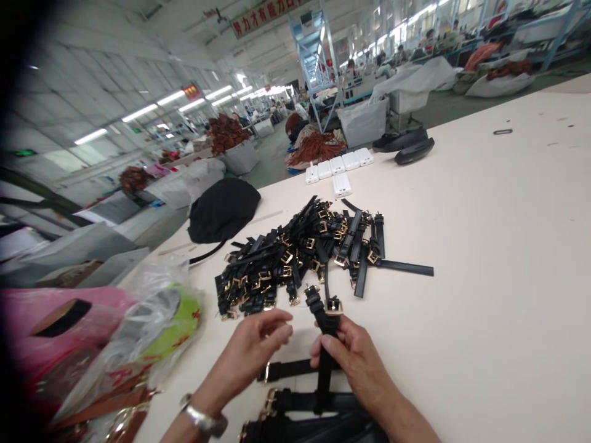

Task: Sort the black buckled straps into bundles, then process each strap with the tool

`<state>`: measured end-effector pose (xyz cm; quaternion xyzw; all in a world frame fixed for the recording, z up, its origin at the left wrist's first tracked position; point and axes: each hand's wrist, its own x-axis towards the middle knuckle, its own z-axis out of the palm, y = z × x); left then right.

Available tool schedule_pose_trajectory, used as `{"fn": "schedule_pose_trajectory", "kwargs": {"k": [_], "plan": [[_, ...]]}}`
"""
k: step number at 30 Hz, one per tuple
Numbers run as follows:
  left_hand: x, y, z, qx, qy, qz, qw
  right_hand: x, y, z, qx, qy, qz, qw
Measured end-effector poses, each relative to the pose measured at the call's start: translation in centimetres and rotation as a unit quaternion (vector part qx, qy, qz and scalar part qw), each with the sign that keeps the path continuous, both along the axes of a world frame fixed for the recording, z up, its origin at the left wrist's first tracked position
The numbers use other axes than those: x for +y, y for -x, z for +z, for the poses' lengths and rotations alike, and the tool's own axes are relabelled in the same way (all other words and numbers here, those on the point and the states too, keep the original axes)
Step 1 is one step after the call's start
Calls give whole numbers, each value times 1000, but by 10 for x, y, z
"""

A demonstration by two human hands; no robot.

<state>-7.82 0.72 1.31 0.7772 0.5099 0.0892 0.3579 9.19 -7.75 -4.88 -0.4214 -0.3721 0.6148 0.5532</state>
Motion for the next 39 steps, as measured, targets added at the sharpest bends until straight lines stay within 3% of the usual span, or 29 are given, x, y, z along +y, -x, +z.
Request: {"fn": "schedule_pose_trajectory", "kwargs": {"k": [3,7,9,11,16,21,24,26,28,33,39], "plan": [[37,0,-21,62,-100,96,988,-5,5,10,-176,-47,35,983],[58,-18,-48,85,-159,134,974,-8,16,10,-421,-168,145,880],[59,-25,-55,90,-175,139,971,-7,22,7,-492,-204,174,828],[59,-25,-58,96,-178,143,969,-6,26,5,-522,-221,189,802],[54,1,-55,105,-135,143,975,-6,31,2,-503,-220,208,809],[29,48,-26,111,-135,131,976,-12,35,-12,-516,-227,153,812],[23,72,-12,106,-177,193,959,-16,34,-18,-529,-250,125,802],[28,80,-13,96,-207,245,942,-17,33,-19,-541,-268,113,789],[38,79,-21,96,-214,264,935,-17,31,-19,-552,-280,103,779],[55,55,-43,155,-218,242,933,-15,32,-20,-549,-273,120,781],[49,38,-44,216,-191,186,939,-11,34,-21,-533,-272,115,793]]}}
